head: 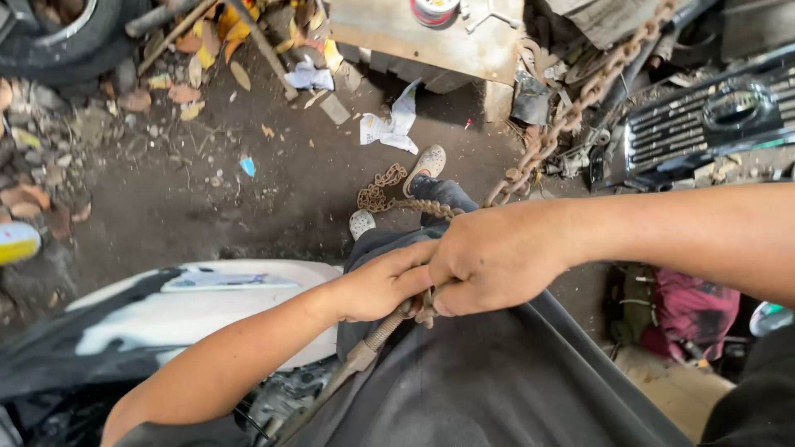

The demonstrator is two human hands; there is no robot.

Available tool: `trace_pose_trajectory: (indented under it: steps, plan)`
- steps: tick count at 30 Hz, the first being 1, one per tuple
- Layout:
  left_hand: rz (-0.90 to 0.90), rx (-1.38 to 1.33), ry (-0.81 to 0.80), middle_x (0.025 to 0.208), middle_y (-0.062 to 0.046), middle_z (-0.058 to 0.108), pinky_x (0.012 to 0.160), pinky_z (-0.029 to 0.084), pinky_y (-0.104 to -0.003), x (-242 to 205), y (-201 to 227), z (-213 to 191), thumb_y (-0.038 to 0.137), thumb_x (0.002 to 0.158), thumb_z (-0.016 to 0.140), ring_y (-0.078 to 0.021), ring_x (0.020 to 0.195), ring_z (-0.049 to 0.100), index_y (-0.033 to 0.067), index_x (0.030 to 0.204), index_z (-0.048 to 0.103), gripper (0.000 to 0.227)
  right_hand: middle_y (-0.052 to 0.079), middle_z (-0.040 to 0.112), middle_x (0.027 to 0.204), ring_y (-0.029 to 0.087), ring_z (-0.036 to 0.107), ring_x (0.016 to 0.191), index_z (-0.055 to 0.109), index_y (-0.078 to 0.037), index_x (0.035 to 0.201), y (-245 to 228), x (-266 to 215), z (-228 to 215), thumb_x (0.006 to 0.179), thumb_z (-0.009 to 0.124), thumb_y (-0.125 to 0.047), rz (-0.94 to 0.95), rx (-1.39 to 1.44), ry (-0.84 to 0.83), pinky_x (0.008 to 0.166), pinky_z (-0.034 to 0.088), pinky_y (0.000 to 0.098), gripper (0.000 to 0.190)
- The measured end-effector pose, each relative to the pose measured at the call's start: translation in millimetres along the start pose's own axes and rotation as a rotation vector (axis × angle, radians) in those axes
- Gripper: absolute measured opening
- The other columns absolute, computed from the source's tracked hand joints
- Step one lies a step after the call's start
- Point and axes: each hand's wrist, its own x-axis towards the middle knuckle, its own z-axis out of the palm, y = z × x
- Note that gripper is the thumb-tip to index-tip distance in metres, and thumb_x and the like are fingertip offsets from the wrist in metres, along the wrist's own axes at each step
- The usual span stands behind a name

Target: The person handles a heavy, rusty chain attached to a vehicle, pulling and adjusting it with both hands. They then walk through a cluttered workshop area and pick up a spray can from a shelf.

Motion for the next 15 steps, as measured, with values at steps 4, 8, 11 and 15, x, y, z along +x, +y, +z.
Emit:
trace_pose_trajectory:
  steps: [4, 8, 11, 15]
  plan:
    - [-0.006, -0.149, 0.090, 0.088, -0.003, 0.066, 0.061, 0.052, -0.026, -1.1, 7.3, 3.2, 0.035, 0.110, 0.040, -0.0092, 0.066, 0.064, 0.0069, 0.147, 0.049, 0.047, 0.012, 0.073, 0.073, 0.030, 0.071, 0.071, 0.075, -0.014, 0.098, 15.4, 7.6, -14.5, 0.088, 0.059, -0.040, 0.046, 0.066, -0.137, 0.068, 0.054, 0.0431, 0.032]
    - [-0.159, 0.068, 0.200, 0.081, -0.007, 0.068, 0.061, 0.055, -0.031, -1.0, 32.8, 12.4, 0.038, 0.106, 0.037, -0.0149, 0.063, 0.064, 0.0138, 0.141, 0.053, 0.046, 0.012, 0.071, 0.071, 0.029, 0.069, 0.067, 0.073, -0.009, 0.090, 43.7, 12.6, -8.5, 0.093, 0.057, -0.041, -0.120, 0.099, -0.184, 0.065, 0.053, 0.0425, 0.036]
    - [-0.158, 0.480, 0.400, 0.086, -0.012, 0.071, 0.069, 0.056, -0.038, -4.1, 25.7, 18.7, 0.041, 0.106, 0.040, -0.0249, 0.073, 0.068, 0.0098, 0.130, 0.061, 0.044, 0.012, 0.068, 0.069, 0.027, 0.067, 0.065, 0.069, -0.004, 0.083, 56.1, 14.9, -7.3, 0.098, 0.054, -0.042, -0.201, 0.012, -0.207, 0.064, 0.052, 0.0420, 0.043]
    - [-0.110, 1.160, 0.773, 0.097, -0.019, 0.072, 0.082, 0.053, -0.049, -24.4, 37.1, 38.9, 0.040, 0.104, 0.052, -0.0379, 0.093, 0.068, 0.0047, 0.121, 0.062, 0.040, 0.003, 0.068, 0.070, 0.019, 0.065, 0.065, 0.068, -0.006, 0.090, 83.2, 21.1, -3.7, 0.103, 0.048, -0.042, -0.370, 0.109, -0.263, 0.063, 0.053, 0.0379, 0.043]
